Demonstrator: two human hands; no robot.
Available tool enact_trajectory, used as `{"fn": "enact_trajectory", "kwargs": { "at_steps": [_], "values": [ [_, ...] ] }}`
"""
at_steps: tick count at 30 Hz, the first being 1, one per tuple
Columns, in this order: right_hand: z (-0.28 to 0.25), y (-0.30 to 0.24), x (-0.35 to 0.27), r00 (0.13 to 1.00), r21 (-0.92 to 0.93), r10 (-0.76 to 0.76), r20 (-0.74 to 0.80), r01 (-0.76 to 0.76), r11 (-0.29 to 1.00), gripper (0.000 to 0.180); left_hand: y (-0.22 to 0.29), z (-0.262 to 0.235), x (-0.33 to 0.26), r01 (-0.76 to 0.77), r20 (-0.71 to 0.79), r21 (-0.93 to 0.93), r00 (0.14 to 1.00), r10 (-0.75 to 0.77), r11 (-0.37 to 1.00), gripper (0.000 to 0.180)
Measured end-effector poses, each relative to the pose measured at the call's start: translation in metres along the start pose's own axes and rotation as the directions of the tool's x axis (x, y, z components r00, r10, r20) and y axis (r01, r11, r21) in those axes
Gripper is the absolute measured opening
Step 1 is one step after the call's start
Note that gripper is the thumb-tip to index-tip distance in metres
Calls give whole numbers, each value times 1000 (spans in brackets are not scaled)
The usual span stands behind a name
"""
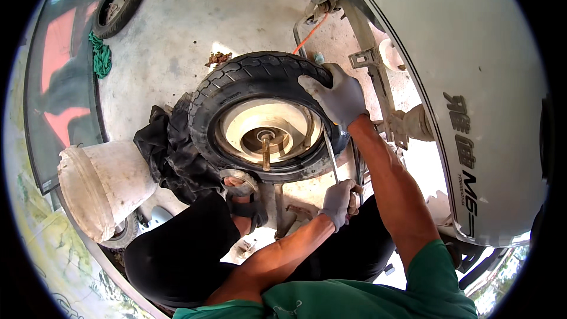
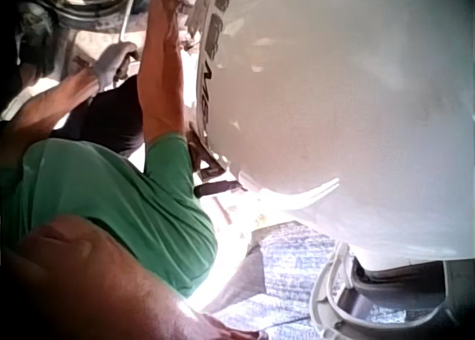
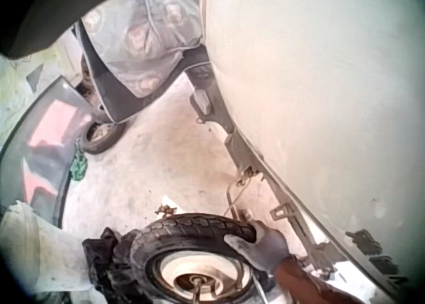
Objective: The person uses a tire iron to pry the tire bead off the rim of a scooter wheel. They repeatedly insert the tool between the tire and rim, lever the bead over the edge, and rotate the wheel to work around the circumference.
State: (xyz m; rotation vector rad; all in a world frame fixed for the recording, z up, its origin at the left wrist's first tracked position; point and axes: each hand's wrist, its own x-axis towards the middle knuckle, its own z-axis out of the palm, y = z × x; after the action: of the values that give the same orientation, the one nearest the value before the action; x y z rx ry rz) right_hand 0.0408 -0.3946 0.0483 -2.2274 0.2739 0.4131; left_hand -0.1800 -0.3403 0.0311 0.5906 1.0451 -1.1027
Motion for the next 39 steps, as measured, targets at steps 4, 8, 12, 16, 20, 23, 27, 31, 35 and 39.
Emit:
{"fn": "enact_trajectory", "kwargs": {
  "at_steps": [4, 8, 12, 16, 20, 23, 27, 31, 35, 39],
  "values": [
    [1, -2, -2, 1000, -4, -7, -21, 7, 1000, 88, 7, 14, -19, 62, 155, -52, 986, -53, 997, 28],
    [4, 3, 1, 1000, -31, -6, -28, 5, 1000, 86, -9, 6, 14, -103, 65, -31, 992, 104, 994, 32],
    [16, 22, 9, 988, 6, -111, -105, 112, 994, 69, -23, 2, 76, -291, 35, -53, 955, 293, 955, 33],
    [20, 35, 7, 981, 160, -144, -126, 164, 973, 70, -22, -8, 102, -385, 57, 34, 922, 383, 922, 37],
    [17, 26, -2, 958, 85, -217, -189, 236, 968, 79, -17, -19, 99, -354, 36, 35, 935, 352, 935, 46],
    [21, 17, -25, 953, -14, -164, -254, 166, 986, 86, -15, -26, 85, -342, 8, 150, 939, 345, 928, 45],
    [48, 61, -56, 886, 139, -114, -448, 196, 971, 90, -6, -37, 64, -365, -15, 319, 921, 390, 875, 46],
    [47, 65, -59, 910, 124, -96, -404, 158, 980, 90, -9, -74, 79, -344, 45, 354, 935, 352, 870, 47],
    [45, 69, -59, 914, 107, -86, -397, 139, 984, 92, 7, -69, 28, -237, 187, 469, 968, 167, 851, 52],
    [45, 64, -61, 906, 126, -89, -414, 154, 980, 94, 29, -75, -1, -99, 1, 660, 991, 130, 745, 49]
  ]
}}
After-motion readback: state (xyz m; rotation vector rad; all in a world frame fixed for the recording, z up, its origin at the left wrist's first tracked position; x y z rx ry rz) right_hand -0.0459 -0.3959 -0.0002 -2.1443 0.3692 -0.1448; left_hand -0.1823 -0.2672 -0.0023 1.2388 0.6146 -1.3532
